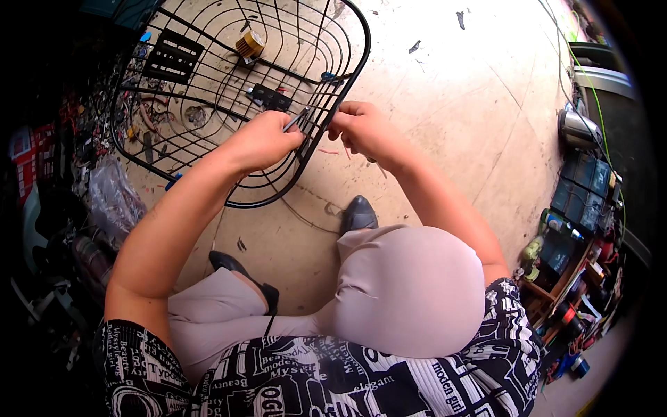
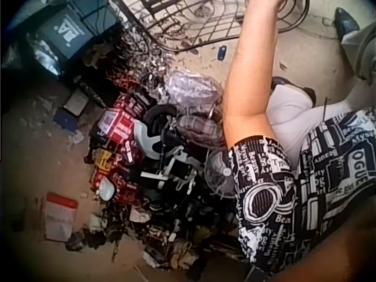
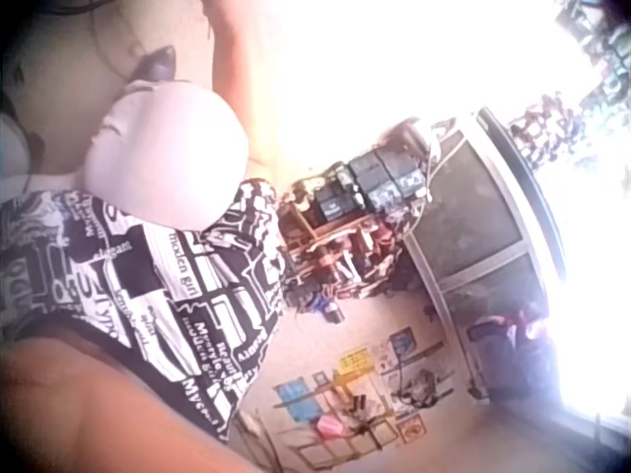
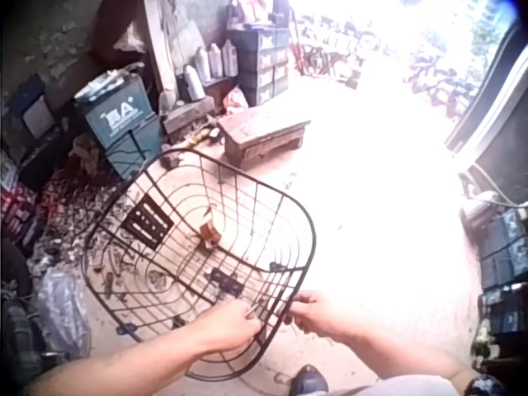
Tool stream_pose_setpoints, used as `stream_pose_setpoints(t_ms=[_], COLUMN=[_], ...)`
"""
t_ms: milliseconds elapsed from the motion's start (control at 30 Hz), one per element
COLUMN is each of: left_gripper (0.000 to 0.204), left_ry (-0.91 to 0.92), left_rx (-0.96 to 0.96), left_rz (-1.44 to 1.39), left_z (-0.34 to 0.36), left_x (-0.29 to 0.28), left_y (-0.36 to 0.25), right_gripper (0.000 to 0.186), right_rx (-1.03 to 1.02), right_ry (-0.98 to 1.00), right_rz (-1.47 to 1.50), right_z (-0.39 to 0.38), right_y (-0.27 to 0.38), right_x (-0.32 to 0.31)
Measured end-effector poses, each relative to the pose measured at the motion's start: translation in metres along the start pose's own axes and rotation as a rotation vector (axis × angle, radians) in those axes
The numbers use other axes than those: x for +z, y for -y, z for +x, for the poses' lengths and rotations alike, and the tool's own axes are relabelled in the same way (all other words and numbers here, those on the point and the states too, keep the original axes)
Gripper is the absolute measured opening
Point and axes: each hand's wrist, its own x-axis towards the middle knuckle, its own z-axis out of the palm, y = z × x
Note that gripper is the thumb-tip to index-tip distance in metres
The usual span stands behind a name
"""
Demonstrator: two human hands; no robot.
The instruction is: The person carries a wire basket indoors, sits on the floor, and uses a screwdriver to unscrew and detach brackets from the basket. The person then removes the detached license plate and handles a small light fixture from inside the basket.
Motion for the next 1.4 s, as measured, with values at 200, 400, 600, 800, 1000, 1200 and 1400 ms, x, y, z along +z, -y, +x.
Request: stream_pose_setpoints(t_ms=[200, 400, 600, 800, 1000, 1200, 1400], left_gripper=[0.018, 0.018, 0.018, 0.018, 0.018, 0.018, 0.018], left_ry=[-0.017, -0.016, -0.036, -0.033, -0.049, -0.012, -0.027], left_rx=[0.06, 0.03, 0.056, 0.063, 0.074, 0.02, 0.062], left_rz=[-0.027, 0.025, -0.006, 0.033, 0.017, 0.008, 0.031], left_z=[0.009, -0.001, 0.006, 0.004, 0.005, 0.004, 0.003], left_x=[0.004, 0.0, 0.003, 0.002, 0.001, 0.001, 0.001], left_y=[0.011, -0.002, 0.007, 0.005, 0.006, 0.001, 0.005], right_gripper=[0.022, 0.022, 0.022, 0.027, 0.019, 0.021, 0.022], right_rx=[0.123, 0.067, 0.12, 0.134, 0.043, 0.196, 0.038], right_ry=[0.168, 0.022, 0.009, 0.067, -0.032, 0.145, -0.019], right_rz=[-0.068, -0.062, -0.09, -0.186, -0.031, -0.21, 0.065], right_z=[-0.004, 0.0, -0.005, -0.012, -0.001, -0.002, -0.003], right_y=[-0.007, -0.006, -0.001, 0.008, -0.003, -0.009, 0.0], right_x=[0.014, 0.006, 0.011, 0.015, 0.003, 0.01, 0.004])
